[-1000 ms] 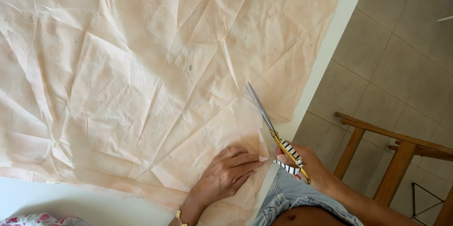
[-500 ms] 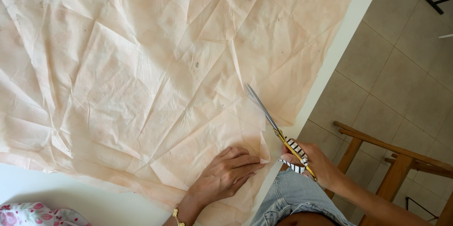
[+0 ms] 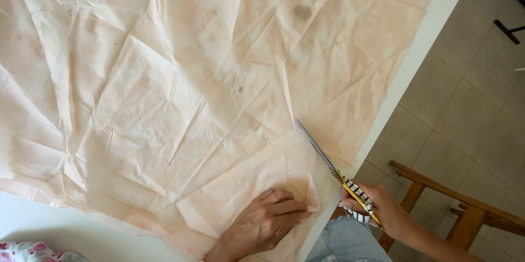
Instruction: A person marks a piece of light-colored fabric using a floral dress as a template, cuts the fabric along the marked lines with scissors, and then pins the cut pieces together.
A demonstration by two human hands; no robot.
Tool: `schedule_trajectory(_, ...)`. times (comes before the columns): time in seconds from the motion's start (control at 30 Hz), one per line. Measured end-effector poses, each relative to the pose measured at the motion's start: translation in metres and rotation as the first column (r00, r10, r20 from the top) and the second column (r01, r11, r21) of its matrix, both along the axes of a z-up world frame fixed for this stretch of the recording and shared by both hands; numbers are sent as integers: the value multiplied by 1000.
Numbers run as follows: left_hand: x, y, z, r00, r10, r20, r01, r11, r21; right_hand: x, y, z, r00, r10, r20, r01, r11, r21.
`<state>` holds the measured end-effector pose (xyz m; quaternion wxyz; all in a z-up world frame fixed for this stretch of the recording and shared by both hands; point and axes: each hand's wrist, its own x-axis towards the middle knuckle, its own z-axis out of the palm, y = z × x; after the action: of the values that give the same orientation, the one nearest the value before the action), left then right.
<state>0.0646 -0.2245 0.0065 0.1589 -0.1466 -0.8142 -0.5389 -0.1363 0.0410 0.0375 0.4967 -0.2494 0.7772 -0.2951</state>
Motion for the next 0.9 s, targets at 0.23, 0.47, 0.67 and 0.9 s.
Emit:
schedule_trajectory(0.23,-1,-8,16,998,-44,52,42,998,41,-17,5,-2,998,19,56,-25,992,120)
schedule_trajectory(0.47,5,-1,0,995,-69,69,68,998,7,-29,-13,5,966,-92,241,52,984,171)
schedule_trajectory(0.67,9,6,-15,998,-42,43,44,998,-36,-37,-40,11,977,-53,208,20,987,160)
schedule_trajectory(0.9,10,8,-14,998,-21,55,23,999,-36,-42,-53,22,983,-72,170,13,947,322)
